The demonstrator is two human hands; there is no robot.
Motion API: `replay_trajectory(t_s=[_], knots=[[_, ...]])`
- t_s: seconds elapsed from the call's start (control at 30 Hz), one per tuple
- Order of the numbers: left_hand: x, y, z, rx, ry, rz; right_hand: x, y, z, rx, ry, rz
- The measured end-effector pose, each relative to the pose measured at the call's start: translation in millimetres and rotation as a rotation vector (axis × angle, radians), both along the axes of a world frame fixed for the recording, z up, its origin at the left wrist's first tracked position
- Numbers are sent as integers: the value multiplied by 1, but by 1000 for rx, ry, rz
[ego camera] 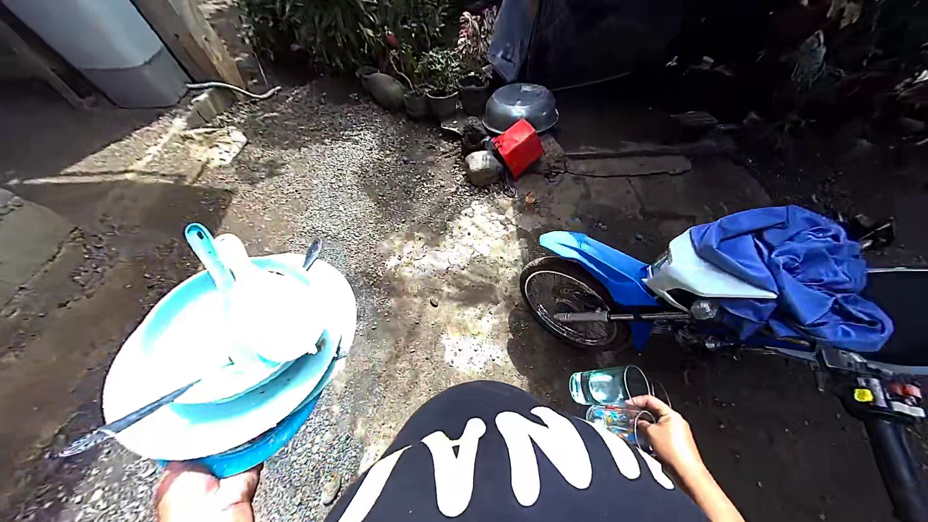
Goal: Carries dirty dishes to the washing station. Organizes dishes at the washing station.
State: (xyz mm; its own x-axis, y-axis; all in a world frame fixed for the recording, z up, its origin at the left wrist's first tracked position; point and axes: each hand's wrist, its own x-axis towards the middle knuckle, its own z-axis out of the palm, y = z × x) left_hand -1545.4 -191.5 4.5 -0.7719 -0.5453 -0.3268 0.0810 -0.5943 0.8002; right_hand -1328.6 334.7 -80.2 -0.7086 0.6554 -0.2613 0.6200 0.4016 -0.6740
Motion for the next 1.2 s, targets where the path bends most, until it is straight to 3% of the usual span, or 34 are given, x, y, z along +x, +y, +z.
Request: replay_trajectory(t_s=[0.1,0.3,0.6,0.73,0.9,1.03,1.2], knots=[[-67,34,5,-103,25,29,-94,42,11,8,-13,24],[-230,96,-19,-26,60,-29,-247,114,31,38,26,16],[-545,256,-17,-24,-25,-396,-405,185,11,92,130,-368],[-695,366,1,-8,-3,-615,-461,204,29,39,76,-509],[-840,528,14,129,29,-828,-520,245,40,10,6,-684],[-920,663,11,241,68,-888,-577,313,37,-43,4,-758],[-1001,789,12,224,57,-890,-657,433,39,-34,10,-753]])
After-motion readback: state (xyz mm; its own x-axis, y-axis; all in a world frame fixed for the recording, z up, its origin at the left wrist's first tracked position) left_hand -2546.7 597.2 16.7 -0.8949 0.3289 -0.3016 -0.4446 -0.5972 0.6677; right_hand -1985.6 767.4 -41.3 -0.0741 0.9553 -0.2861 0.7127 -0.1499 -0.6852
